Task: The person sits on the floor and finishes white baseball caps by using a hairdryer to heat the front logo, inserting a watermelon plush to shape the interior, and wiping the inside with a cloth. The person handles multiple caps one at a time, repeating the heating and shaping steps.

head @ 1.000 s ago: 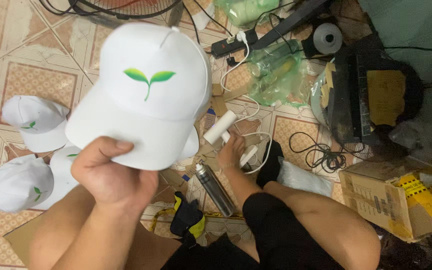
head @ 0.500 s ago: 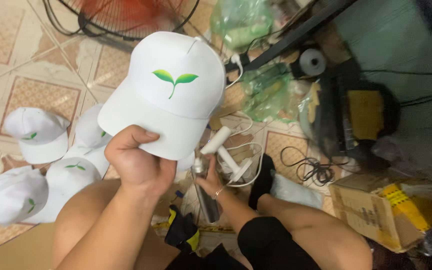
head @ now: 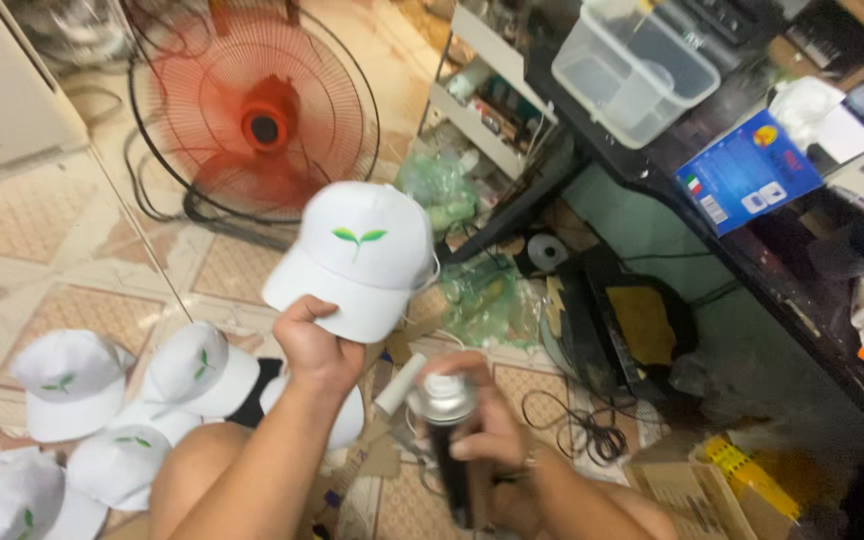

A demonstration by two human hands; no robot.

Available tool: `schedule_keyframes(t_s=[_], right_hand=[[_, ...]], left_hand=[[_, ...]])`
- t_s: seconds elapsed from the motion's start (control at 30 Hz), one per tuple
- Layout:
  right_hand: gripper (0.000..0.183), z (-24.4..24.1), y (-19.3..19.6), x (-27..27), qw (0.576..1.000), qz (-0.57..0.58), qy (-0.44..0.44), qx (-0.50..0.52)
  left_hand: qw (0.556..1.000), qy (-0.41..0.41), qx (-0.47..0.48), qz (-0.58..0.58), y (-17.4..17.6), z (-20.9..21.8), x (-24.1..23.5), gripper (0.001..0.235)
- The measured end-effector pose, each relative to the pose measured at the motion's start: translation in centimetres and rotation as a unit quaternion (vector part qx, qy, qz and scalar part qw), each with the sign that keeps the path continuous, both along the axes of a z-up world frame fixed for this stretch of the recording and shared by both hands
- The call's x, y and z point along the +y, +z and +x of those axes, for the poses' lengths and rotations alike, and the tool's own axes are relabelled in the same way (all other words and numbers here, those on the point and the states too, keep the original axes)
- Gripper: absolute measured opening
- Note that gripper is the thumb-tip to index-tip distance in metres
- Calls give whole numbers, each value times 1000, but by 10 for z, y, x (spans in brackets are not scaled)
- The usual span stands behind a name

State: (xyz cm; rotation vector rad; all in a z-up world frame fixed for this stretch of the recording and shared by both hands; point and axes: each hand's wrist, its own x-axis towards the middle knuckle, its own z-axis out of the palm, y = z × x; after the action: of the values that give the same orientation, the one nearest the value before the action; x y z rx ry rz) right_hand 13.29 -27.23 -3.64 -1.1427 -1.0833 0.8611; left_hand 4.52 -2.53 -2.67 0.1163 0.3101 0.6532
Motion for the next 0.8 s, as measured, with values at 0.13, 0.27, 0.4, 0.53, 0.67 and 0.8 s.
schedule_keyframes(t_s=[0.13, 0.27, 0.4, 0.53, 0.67, 0.8], right_hand=[[69, 65, 55, -5, 924, 118, -165, 324], [71, 17, 26, 15, 981, 68, -79, 161], [70, 32, 17, 39, 957, 10, -282, 71], [66, 63, 42, 42, 934, -15, -329, -141], [59, 51, 48, 49, 873, -17, -325, -363], [55, 49, 43, 55, 850, 8, -311, -425]], left_hand=[[1000, -2, -5, 8, 3, 3, -3, 67], [1000, -5, 12, 22, -9, 5, -8, 66], [999, -27, 4, 37, -13, 14, -2, 66], [999, -23, 19, 35, -11, 22, -11, 67], [998, -28, 29, 38, -3, 24, -15, 69], [997, -46, 53, 30, 1, 27, -20, 70]])
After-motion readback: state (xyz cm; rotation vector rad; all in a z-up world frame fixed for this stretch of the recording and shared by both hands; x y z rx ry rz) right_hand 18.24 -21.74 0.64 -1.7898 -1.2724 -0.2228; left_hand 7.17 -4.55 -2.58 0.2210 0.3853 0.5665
